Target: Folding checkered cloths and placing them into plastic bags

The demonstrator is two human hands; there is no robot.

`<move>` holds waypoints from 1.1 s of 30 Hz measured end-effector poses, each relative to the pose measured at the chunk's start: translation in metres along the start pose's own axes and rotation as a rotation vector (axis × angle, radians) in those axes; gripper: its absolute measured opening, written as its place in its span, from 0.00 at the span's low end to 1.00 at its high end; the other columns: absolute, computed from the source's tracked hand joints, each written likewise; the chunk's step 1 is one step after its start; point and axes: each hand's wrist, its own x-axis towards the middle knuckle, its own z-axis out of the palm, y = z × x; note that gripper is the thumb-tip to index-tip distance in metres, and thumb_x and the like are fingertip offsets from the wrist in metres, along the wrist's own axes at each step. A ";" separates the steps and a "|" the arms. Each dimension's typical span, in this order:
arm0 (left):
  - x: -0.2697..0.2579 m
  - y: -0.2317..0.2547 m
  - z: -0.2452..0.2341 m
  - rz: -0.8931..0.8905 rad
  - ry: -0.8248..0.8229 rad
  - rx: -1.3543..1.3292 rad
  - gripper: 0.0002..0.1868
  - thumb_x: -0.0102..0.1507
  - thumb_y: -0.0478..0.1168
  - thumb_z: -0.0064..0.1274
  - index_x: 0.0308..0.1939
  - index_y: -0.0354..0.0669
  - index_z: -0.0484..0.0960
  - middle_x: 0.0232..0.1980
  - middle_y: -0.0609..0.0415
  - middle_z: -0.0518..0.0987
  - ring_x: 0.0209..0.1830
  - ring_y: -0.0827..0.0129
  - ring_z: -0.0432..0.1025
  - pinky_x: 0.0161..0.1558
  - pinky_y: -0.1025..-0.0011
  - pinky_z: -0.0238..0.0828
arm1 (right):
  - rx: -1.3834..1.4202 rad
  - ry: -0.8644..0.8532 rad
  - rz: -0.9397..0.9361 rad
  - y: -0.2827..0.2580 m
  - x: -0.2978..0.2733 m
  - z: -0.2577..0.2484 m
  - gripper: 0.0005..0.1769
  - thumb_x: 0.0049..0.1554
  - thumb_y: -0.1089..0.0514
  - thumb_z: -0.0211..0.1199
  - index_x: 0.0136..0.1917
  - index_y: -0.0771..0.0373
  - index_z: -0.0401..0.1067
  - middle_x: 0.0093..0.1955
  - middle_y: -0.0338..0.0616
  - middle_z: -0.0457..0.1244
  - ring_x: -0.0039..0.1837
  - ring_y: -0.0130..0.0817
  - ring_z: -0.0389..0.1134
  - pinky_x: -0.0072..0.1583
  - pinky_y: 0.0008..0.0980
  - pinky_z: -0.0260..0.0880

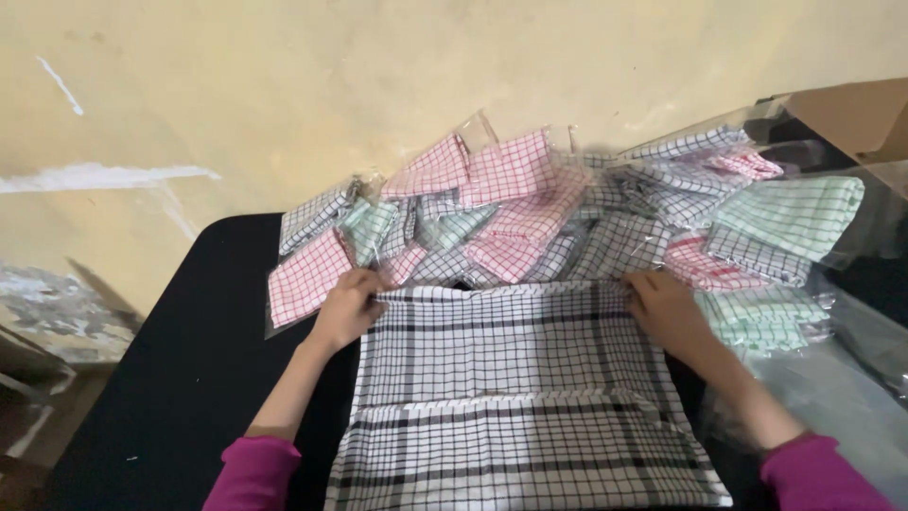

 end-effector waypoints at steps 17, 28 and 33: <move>0.040 -0.049 -0.019 -0.254 0.092 -0.380 0.15 0.52 0.41 0.67 0.43 0.54 0.83 0.40 0.52 0.83 0.45 0.53 0.80 0.49 0.56 0.75 | 0.146 0.054 0.074 0.045 0.046 0.008 0.15 0.61 0.46 0.62 0.57 0.54 0.71 0.49 0.42 0.67 0.51 0.45 0.73 0.52 0.39 0.75; -0.059 0.046 -0.028 0.032 0.175 0.020 0.11 0.62 0.45 0.57 0.46 0.50 0.78 0.44 0.51 0.76 0.49 0.50 0.76 0.45 0.55 0.76 | 0.441 -0.095 -0.152 -0.062 -0.026 -0.084 0.18 0.54 0.51 0.70 0.56 0.54 0.74 0.51 0.43 0.66 0.54 0.50 0.72 0.53 0.42 0.74; -0.110 0.069 -0.056 0.067 -0.151 -0.135 0.10 0.60 0.46 0.60 0.43 0.52 0.85 0.42 0.50 0.84 0.47 0.51 0.79 0.47 0.54 0.78 | 0.481 -0.381 -0.216 -0.074 -0.071 -0.125 0.24 0.55 0.47 0.71 0.60 0.56 0.70 0.60 0.44 0.65 0.65 0.47 0.69 0.59 0.42 0.75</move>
